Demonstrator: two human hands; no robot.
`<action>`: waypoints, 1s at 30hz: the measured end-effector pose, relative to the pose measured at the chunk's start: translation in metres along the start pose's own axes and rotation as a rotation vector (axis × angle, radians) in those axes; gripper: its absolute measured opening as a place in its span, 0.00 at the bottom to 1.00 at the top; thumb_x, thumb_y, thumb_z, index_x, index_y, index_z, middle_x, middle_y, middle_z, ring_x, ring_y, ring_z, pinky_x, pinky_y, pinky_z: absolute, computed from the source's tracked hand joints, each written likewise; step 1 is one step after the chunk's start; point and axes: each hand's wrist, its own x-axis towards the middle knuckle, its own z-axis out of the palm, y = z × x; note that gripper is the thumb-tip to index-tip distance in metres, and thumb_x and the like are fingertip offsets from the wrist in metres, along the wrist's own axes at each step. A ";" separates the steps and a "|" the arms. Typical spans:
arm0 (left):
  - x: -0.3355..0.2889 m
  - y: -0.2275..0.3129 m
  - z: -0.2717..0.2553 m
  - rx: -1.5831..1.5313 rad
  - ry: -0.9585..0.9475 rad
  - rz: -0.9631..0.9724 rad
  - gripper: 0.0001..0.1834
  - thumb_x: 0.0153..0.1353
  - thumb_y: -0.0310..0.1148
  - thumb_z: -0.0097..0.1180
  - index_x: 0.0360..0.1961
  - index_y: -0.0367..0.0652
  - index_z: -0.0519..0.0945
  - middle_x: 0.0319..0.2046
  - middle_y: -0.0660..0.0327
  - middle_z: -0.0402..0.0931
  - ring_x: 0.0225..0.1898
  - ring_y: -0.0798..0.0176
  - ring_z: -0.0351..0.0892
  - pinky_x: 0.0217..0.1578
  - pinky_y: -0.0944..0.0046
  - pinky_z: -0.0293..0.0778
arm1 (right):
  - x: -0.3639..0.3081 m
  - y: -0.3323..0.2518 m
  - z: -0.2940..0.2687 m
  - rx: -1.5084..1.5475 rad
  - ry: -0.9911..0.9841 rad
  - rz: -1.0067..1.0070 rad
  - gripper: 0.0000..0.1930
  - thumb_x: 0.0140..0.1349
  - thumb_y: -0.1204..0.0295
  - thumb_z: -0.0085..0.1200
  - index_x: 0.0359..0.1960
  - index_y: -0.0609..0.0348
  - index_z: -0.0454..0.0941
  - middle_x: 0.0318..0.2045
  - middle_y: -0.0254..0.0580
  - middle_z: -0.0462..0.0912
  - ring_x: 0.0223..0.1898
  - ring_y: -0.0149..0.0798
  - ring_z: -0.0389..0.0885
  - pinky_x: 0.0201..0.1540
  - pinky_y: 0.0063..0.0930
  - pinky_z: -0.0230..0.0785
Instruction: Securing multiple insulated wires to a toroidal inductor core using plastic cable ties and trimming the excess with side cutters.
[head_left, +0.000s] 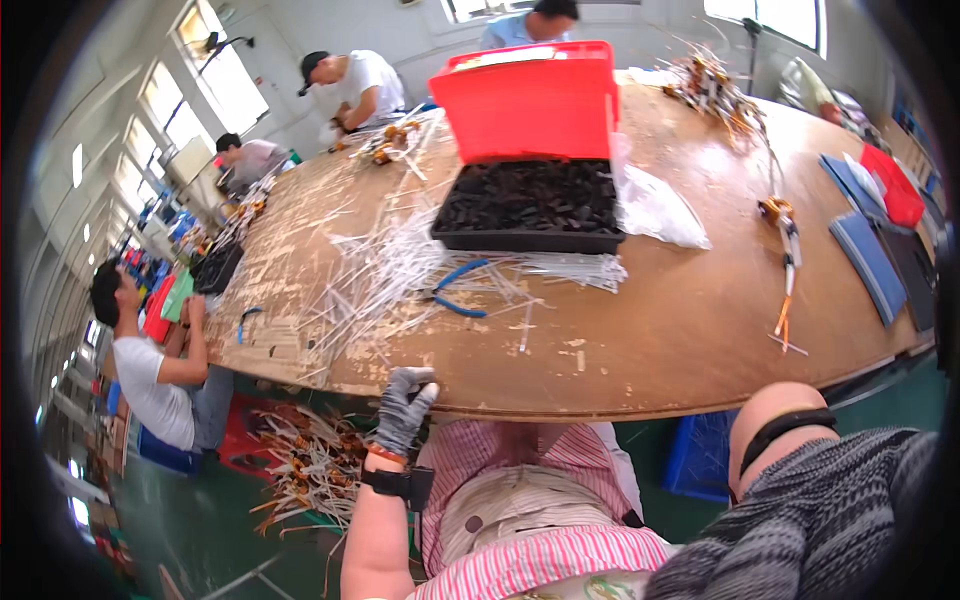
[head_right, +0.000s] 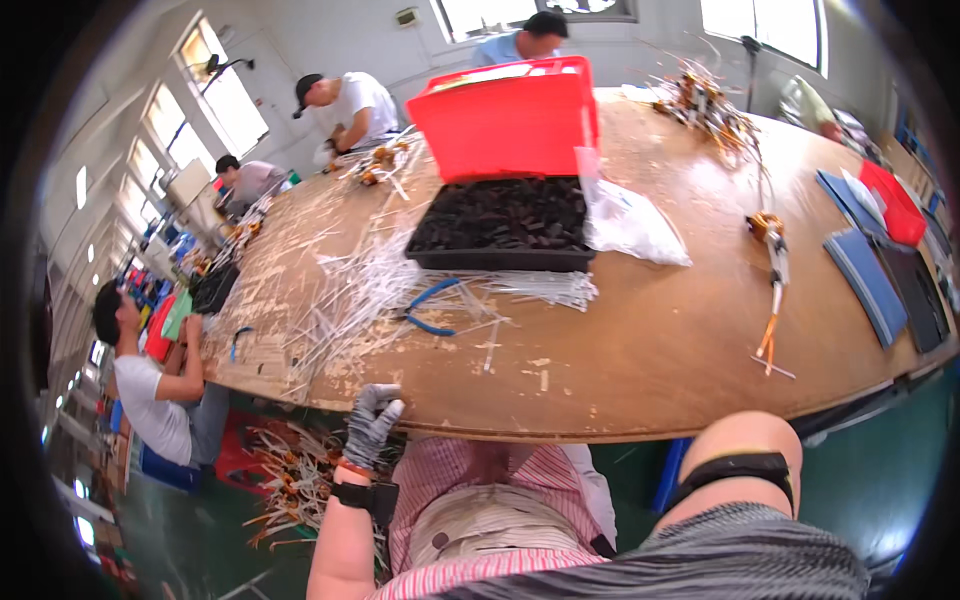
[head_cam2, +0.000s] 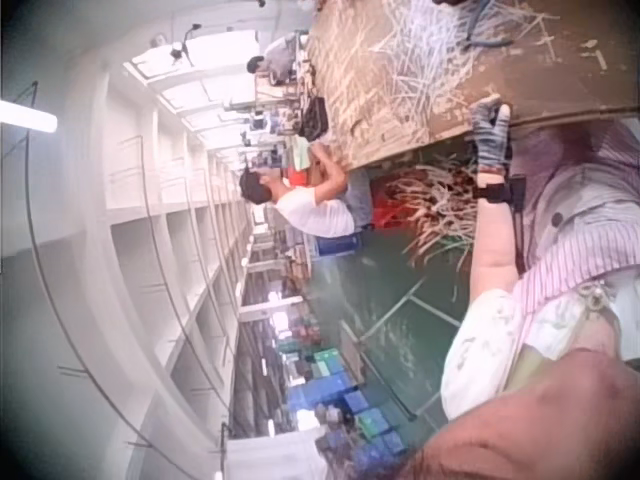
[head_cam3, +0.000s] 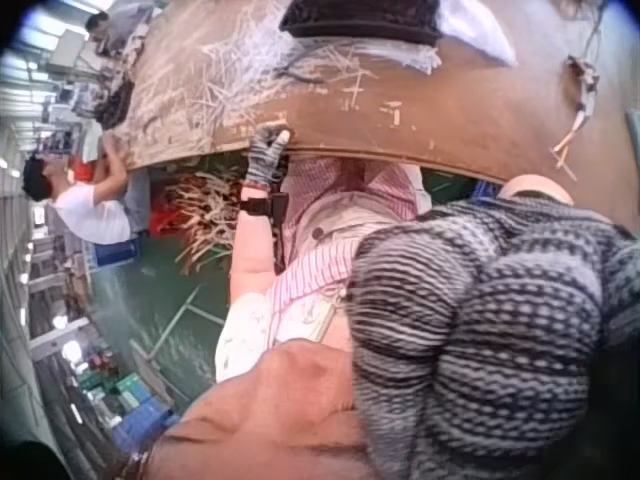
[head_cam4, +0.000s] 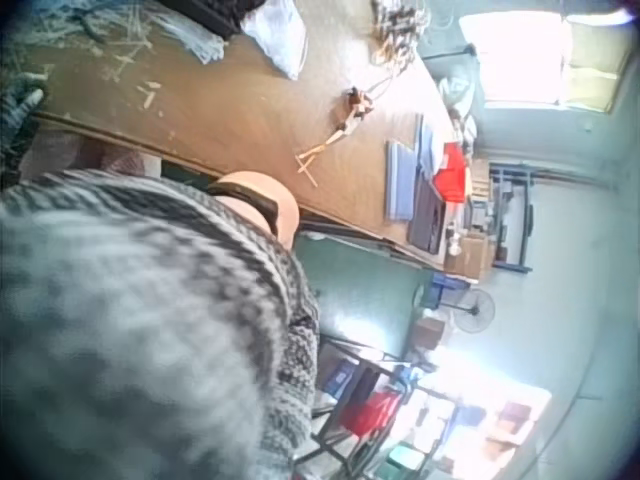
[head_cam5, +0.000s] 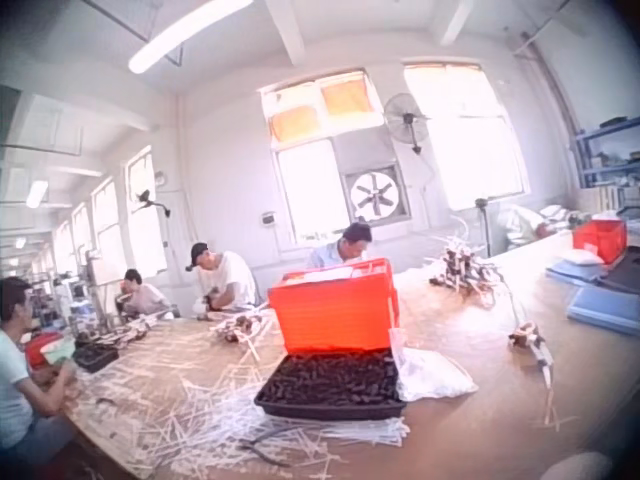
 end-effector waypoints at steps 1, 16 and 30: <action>0.001 0.004 0.002 -0.036 -0.009 -0.007 0.10 0.54 0.29 0.58 0.38 0.41 0.76 0.32 0.66 0.74 0.34 0.71 0.71 0.39 0.70 0.68 | 0.001 0.004 0.005 0.009 0.018 0.013 0.23 0.56 0.69 0.52 0.54 0.62 0.67 0.49 0.43 0.75 0.53 0.42 0.70 0.57 0.36 0.60; -0.075 -0.016 -0.032 -0.301 0.180 -0.081 0.11 0.57 0.27 0.56 0.42 0.39 0.75 0.37 0.61 0.77 0.39 0.67 0.76 0.43 0.69 0.71 | 0.026 0.060 0.127 0.131 0.355 0.144 0.24 0.57 0.66 0.51 0.55 0.63 0.66 0.50 0.43 0.74 0.54 0.42 0.69 0.58 0.36 0.59; -0.198 -0.102 -0.105 -0.412 0.580 -0.502 0.11 0.61 0.30 0.52 0.43 0.40 0.76 0.39 0.64 0.76 0.39 0.70 0.74 0.43 0.71 0.70 | 0.056 0.089 0.162 0.038 0.438 0.297 0.25 0.59 0.63 0.49 0.56 0.63 0.64 0.52 0.44 0.73 0.55 0.41 0.67 0.59 0.36 0.58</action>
